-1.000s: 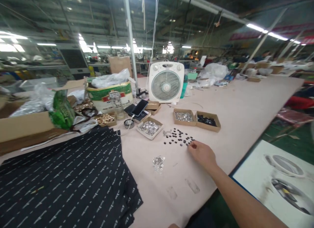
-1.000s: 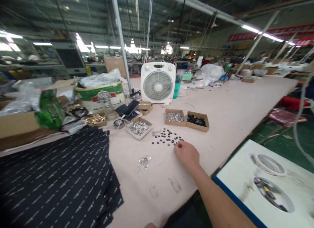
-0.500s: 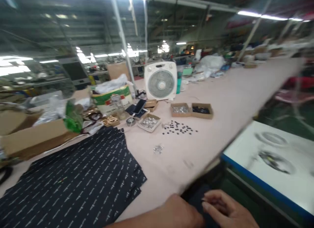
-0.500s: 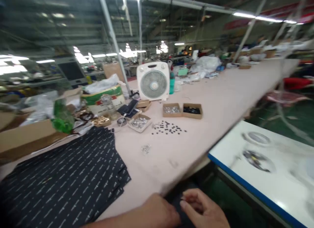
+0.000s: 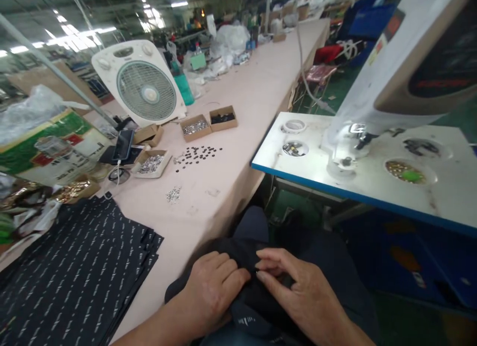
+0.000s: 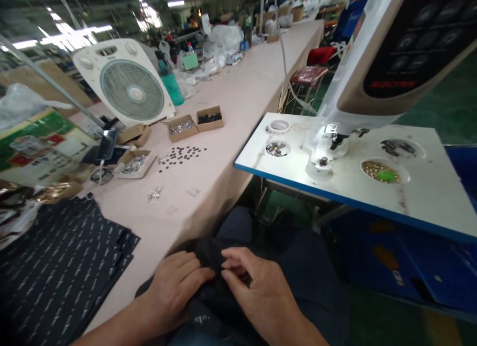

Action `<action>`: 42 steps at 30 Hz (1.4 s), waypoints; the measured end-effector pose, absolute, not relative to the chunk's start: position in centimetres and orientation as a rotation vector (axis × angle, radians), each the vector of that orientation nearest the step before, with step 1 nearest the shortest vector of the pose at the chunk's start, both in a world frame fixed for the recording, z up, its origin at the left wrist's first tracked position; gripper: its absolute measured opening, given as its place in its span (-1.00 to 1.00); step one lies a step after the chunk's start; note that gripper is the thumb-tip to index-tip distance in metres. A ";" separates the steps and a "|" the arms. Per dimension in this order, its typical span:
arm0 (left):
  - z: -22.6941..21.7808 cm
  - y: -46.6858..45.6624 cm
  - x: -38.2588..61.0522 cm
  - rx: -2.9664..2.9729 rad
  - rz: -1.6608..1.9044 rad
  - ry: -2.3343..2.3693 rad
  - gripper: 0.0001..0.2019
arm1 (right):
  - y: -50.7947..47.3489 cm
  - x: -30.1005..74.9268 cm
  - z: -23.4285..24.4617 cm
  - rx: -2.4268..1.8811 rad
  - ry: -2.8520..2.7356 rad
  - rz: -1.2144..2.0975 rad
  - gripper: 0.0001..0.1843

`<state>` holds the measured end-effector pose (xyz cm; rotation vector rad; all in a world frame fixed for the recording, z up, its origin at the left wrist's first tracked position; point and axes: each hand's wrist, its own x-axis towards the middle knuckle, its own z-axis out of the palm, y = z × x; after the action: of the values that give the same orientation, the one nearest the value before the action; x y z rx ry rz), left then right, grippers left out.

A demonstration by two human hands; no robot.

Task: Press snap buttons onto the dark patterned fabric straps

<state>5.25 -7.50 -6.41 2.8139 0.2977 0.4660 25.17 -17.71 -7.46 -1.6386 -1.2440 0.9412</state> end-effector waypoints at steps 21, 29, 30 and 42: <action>-5.8 -8.0 5.9 2.777 0.448 0.351 -0.84 | -18.0 25.4 -8.0 -1.593 -1.735 0.467 -0.62; -5.5 -8.0 6.6 2.691 0.451 0.441 -0.87 | -18.5 26.5 -6.7 -1.499 -1.835 0.599 -0.54; -5.5 -8.0 6.7 2.658 0.434 0.457 -0.86 | -18.6 26.9 -6.2 -1.481 -1.832 0.635 -0.53; -4.6 -7.7 8.2 2.164 -0.035 0.881 -0.87 | -17.6 26.1 -7.2 -1.566 -1.859 0.814 -0.29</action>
<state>8.16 -7.70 -4.57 2.1641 0.8806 -0.0351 26.05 -17.57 -7.17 -1.5662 -1.8593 0.8141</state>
